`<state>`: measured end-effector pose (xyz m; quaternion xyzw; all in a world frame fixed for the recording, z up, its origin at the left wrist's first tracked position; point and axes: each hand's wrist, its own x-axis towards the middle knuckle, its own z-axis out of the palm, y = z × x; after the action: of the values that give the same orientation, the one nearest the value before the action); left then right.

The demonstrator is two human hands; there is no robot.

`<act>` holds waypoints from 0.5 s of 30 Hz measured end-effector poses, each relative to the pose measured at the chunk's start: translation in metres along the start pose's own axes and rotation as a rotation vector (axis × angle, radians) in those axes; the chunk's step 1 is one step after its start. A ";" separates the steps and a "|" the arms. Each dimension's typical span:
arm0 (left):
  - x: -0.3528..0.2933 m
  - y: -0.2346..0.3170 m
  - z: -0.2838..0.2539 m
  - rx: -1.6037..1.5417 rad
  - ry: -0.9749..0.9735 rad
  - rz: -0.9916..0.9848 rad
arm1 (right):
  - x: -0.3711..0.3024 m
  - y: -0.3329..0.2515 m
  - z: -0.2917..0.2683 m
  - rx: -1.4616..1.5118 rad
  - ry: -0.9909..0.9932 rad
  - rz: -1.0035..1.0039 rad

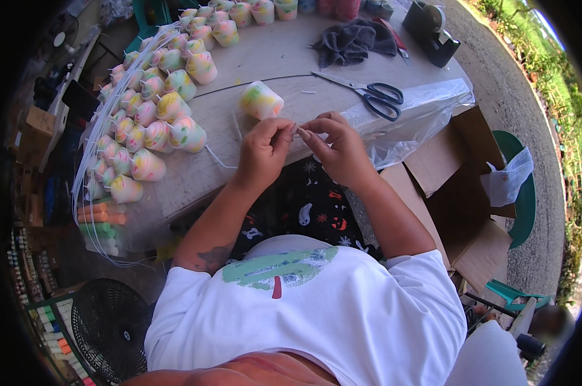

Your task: The person assembles small decorative candles by inserting wicks, trimming them with scissors, and wiping the candles with a cloth. They handle each candle individually and place finished units on the table.

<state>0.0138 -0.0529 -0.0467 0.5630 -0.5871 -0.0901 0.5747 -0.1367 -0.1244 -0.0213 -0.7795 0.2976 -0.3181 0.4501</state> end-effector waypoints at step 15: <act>0.005 -0.003 -0.012 0.107 -0.079 0.106 | 0.004 -0.004 -0.002 -0.174 -0.082 0.054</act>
<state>0.0264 -0.0515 -0.0418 0.5571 -0.6422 -0.0502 0.5241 -0.1354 -0.1263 -0.0160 -0.8198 0.3263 -0.2469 0.4007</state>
